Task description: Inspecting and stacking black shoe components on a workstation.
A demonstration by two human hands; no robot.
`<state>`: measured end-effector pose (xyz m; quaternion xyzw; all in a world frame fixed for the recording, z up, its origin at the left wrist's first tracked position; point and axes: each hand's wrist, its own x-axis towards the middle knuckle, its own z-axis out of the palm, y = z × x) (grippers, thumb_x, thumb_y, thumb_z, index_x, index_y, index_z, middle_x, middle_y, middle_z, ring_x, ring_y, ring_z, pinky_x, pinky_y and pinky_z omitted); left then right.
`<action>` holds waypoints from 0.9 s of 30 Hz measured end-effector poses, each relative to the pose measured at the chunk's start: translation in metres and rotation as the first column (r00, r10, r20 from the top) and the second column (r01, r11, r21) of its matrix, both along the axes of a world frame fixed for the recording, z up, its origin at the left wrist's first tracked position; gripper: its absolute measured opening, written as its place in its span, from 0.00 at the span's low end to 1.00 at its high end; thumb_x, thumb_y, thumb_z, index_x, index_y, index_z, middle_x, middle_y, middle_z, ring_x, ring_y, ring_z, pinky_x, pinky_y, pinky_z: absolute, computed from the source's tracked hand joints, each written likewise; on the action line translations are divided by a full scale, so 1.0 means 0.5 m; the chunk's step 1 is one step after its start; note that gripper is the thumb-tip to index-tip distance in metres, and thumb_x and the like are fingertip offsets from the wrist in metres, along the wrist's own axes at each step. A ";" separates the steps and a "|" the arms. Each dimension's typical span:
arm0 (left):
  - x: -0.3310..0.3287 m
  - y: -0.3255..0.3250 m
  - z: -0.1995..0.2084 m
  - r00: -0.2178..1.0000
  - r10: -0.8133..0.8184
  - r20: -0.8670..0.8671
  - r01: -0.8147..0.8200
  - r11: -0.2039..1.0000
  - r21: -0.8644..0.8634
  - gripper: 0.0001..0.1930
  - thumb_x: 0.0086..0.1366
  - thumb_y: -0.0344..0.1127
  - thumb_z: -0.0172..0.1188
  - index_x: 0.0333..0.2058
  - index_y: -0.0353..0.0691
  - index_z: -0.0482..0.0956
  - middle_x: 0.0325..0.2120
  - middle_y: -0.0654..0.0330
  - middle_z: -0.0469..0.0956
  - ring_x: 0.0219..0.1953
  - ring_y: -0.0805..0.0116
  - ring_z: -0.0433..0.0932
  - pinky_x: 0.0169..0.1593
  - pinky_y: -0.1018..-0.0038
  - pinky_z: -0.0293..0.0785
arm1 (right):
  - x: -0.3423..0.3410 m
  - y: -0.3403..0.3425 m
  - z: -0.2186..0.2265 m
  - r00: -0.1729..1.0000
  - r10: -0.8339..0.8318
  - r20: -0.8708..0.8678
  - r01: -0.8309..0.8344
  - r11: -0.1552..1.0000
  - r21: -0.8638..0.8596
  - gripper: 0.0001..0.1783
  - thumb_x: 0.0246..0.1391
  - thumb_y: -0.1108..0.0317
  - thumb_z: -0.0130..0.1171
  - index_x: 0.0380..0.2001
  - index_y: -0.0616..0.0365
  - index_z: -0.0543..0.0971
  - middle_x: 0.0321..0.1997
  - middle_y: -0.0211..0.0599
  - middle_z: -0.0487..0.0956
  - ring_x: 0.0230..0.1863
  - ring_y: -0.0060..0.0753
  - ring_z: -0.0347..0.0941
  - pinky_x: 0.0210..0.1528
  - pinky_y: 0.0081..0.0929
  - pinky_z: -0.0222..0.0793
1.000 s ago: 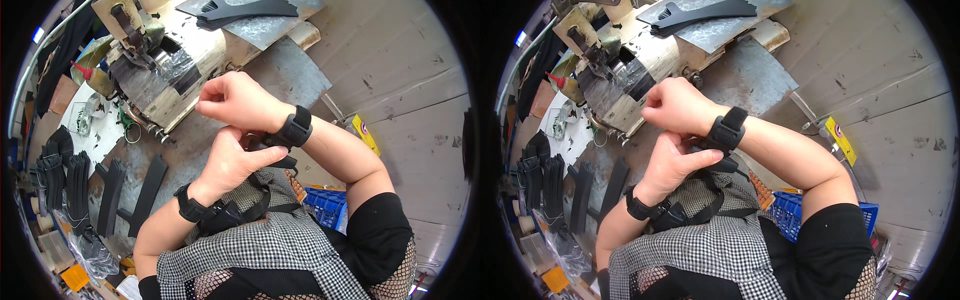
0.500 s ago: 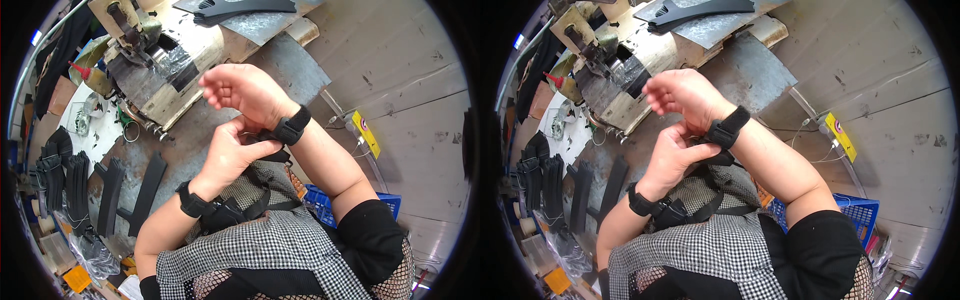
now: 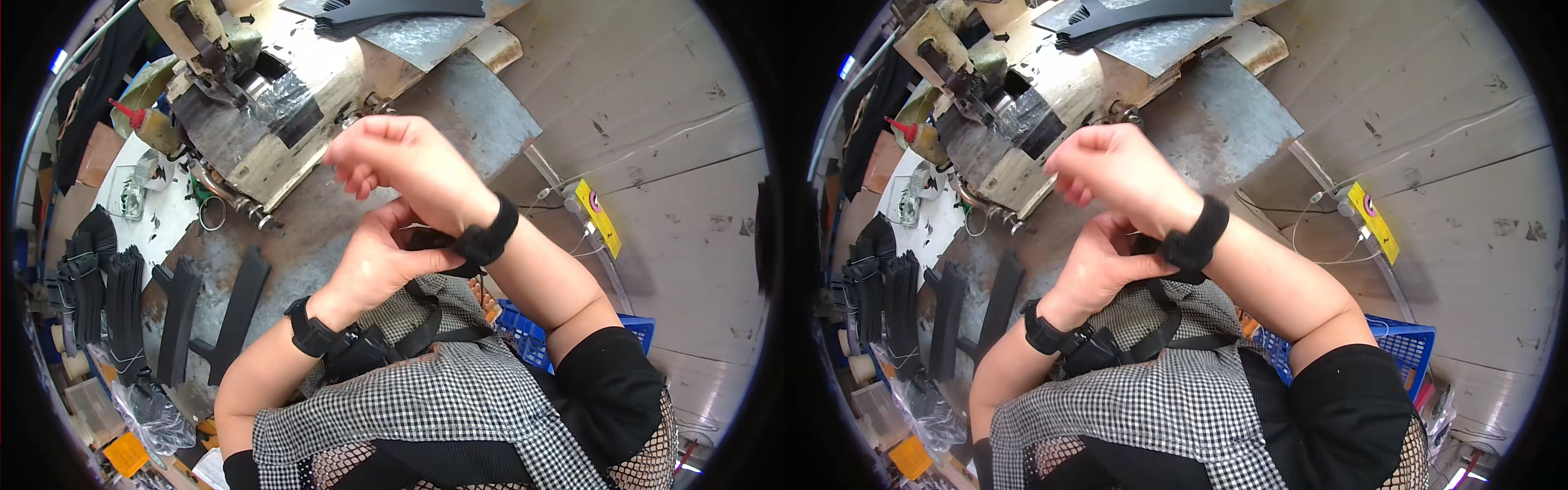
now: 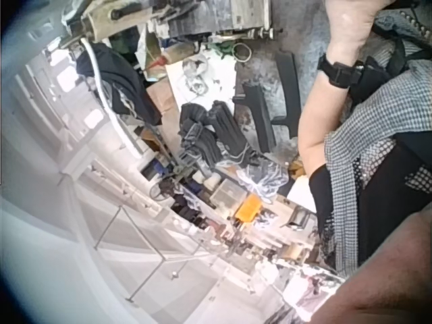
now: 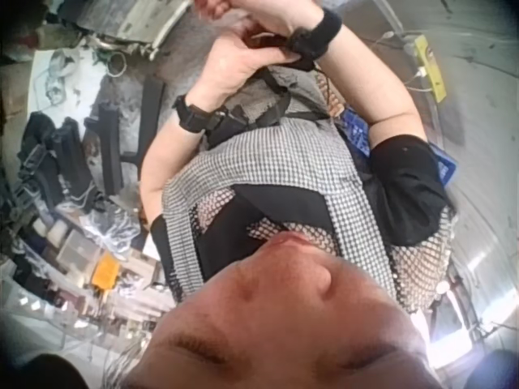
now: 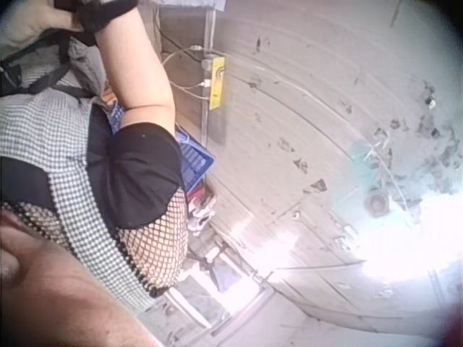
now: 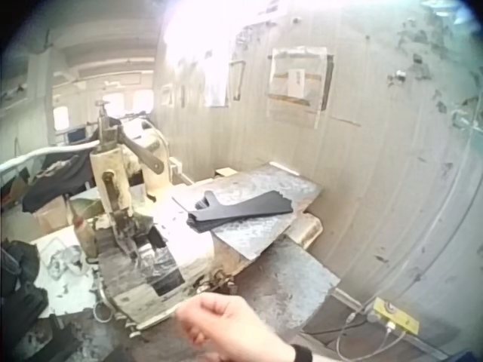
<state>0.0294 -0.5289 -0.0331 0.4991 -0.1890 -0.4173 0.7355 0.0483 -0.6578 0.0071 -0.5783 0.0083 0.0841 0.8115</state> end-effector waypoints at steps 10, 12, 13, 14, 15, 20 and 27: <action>-0.004 -0.002 0.001 0.998 0.002 -0.063 -0.006 0.999 -0.048 0.34 0.52 0.27 0.72 0.57 0.29 0.67 0.50 0.56 0.76 0.54 0.65 0.75 0.59 0.68 0.73 | 0.010 0.000 -0.030 0.787 0.289 0.545 0.364 0.495 -0.789 0.07 0.48 0.66 0.60 0.25 0.60 0.80 0.26 0.41 0.79 0.31 0.47 0.78 0.35 0.39 0.76; -0.004 -0.004 0.000 0.997 0.004 -0.075 -0.010 0.997 -0.078 0.37 0.52 0.27 0.73 0.59 0.30 0.65 0.52 0.55 0.74 0.56 0.65 0.73 0.60 0.67 0.70 | 0.020 0.003 -0.020 0.796 0.298 0.527 0.318 0.536 -0.782 0.08 0.48 0.66 0.59 0.25 0.60 0.81 0.26 0.42 0.79 0.31 0.47 0.78 0.35 0.39 0.76; -0.003 -0.004 0.000 0.997 0.006 -0.080 -0.013 0.996 -0.088 0.38 0.52 0.27 0.73 0.60 0.30 0.64 0.53 0.55 0.73 0.57 0.64 0.72 0.61 0.66 0.69 | 0.024 0.005 -0.014 0.806 0.312 0.503 0.282 0.544 -0.790 0.08 0.48 0.66 0.59 0.25 0.60 0.81 0.26 0.43 0.80 0.31 0.47 0.79 0.35 0.39 0.76; -0.003 -0.003 0.001 0.997 -0.007 -0.073 0.000 0.995 -0.104 0.39 0.52 0.24 0.72 0.61 0.30 0.62 0.55 0.55 0.72 0.58 0.64 0.71 0.62 0.66 0.69 | 0.028 0.007 -0.008 0.810 0.317 0.492 0.269 0.545 -0.794 0.08 0.48 0.66 0.59 0.25 0.60 0.81 0.26 0.43 0.80 0.31 0.47 0.79 0.35 0.39 0.76; -0.001 -0.002 0.001 0.997 -0.020 -0.069 0.011 0.993 -0.119 0.40 0.52 0.20 0.71 0.62 0.31 0.61 0.56 0.55 0.70 0.60 0.63 0.70 0.63 0.66 0.69 | 0.033 0.008 -0.003 0.815 0.324 0.481 0.254 0.545 -0.799 0.08 0.48 0.66 0.59 0.25 0.59 0.81 0.26 0.43 0.80 0.31 0.47 0.79 0.35 0.39 0.76; 0.000 -0.003 -0.001 0.995 -0.068 -0.078 0.059 0.993 -0.106 0.42 0.51 0.16 0.69 0.63 0.31 0.59 0.58 0.55 0.68 0.61 0.63 0.68 0.64 0.67 0.69 | 0.056 0.008 0.006 0.725 0.372 0.580 0.422 0.426 -0.800 0.07 0.48 0.67 0.59 0.24 0.59 0.80 0.25 0.42 0.79 0.30 0.47 0.78 0.34 0.41 0.76; 0.008 0.005 -0.012 0.987 -0.056 -0.153 0.036 0.991 -0.132 0.36 0.55 0.14 0.63 0.63 0.31 0.60 0.55 0.55 0.71 0.59 0.62 0.72 0.64 0.66 0.69 | 0.062 -0.009 0.010 0.689 0.420 0.590 0.405 0.452 -0.795 0.05 0.50 0.69 0.64 0.29 0.58 0.79 0.25 0.38 0.76 0.27 0.43 0.76 0.30 0.35 0.73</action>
